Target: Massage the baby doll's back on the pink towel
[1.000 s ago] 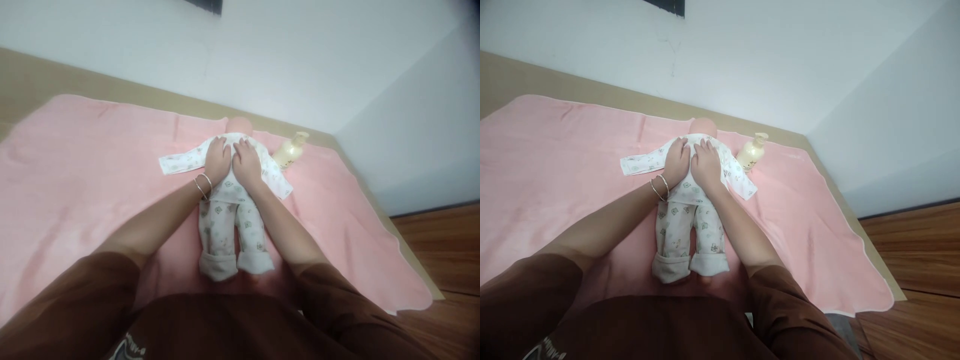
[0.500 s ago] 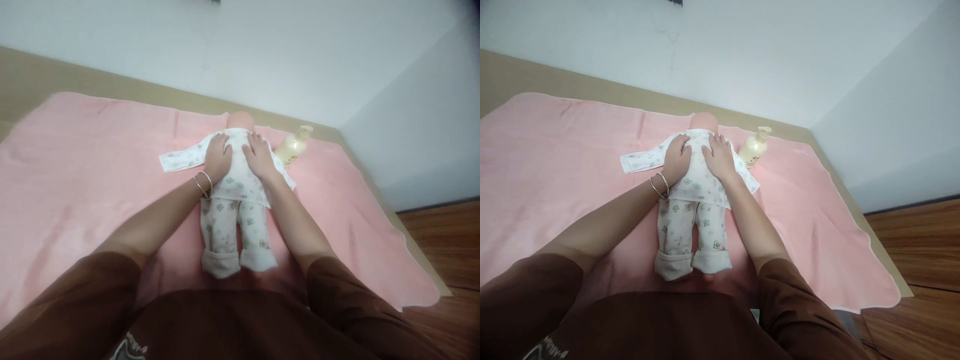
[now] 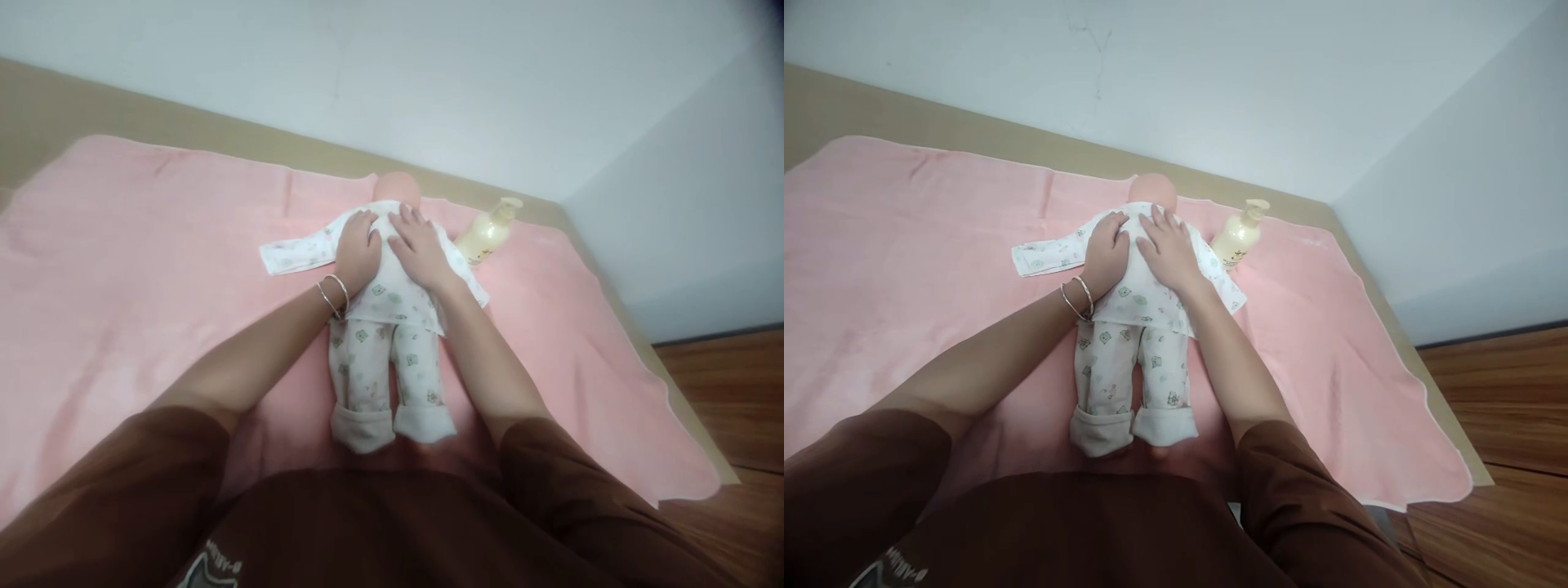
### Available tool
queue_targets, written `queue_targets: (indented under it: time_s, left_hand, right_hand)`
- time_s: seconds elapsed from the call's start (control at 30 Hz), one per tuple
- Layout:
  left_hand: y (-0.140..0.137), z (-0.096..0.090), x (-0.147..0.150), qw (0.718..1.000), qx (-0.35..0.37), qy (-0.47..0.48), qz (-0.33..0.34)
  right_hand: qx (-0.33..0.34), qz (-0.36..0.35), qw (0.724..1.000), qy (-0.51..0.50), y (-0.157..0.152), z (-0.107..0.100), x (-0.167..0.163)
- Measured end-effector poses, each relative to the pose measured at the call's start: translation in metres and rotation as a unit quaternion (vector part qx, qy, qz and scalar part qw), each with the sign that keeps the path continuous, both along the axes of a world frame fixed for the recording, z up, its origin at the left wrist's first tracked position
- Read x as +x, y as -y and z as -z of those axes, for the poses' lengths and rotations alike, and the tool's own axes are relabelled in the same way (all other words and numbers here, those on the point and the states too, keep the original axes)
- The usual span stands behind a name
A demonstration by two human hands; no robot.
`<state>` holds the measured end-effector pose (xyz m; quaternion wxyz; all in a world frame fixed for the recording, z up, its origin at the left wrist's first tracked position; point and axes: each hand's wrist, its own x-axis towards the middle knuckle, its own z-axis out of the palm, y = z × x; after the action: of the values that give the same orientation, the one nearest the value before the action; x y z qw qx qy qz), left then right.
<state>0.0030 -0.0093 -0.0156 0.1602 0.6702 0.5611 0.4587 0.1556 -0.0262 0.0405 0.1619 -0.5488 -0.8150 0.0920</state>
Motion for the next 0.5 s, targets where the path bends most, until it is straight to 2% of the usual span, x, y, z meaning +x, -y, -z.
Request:
queue_targets:
  time_s: [0.1, 0.2, 0.27, 0.37, 0.43, 0.5]
  left_hand:
    - [0.0, 0.0, 0.0, 1.0, 0.01, 0.003, 0.006]
    - [0.0, 0.001, -0.001, 1.0, 0.018, 0.005, 0.003]
    - [0.0, 0.001, -0.002, 1.0, 0.019, 0.001, 0.001]
    - [-0.001, 0.001, -0.003, 1.0, 0.023, 0.008, 0.009]
    - [-0.001, 0.002, -0.003, 0.999, 0.027, 0.018, 0.011]
    - [0.0, 0.002, -0.002, 0.999, 0.024, 0.021, 0.01]
  right_hand:
    - [-0.018, 0.058, 0.998, -0.027, -0.006, 0.0, 0.008]
    - [-0.02, 0.096, 0.995, 0.004, 0.007, 0.0, -0.005]
    - [0.003, 0.083, 0.996, 0.032, 0.02, 0.001, -0.02]
    - [0.043, 0.02, 0.998, 0.048, 0.03, 0.002, -0.035]
    - [0.039, -0.001, 0.998, 0.042, 0.026, 0.0, -0.035]
    - [0.016, 0.012, 0.999, 0.026, 0.016, -0.002, -0.027]
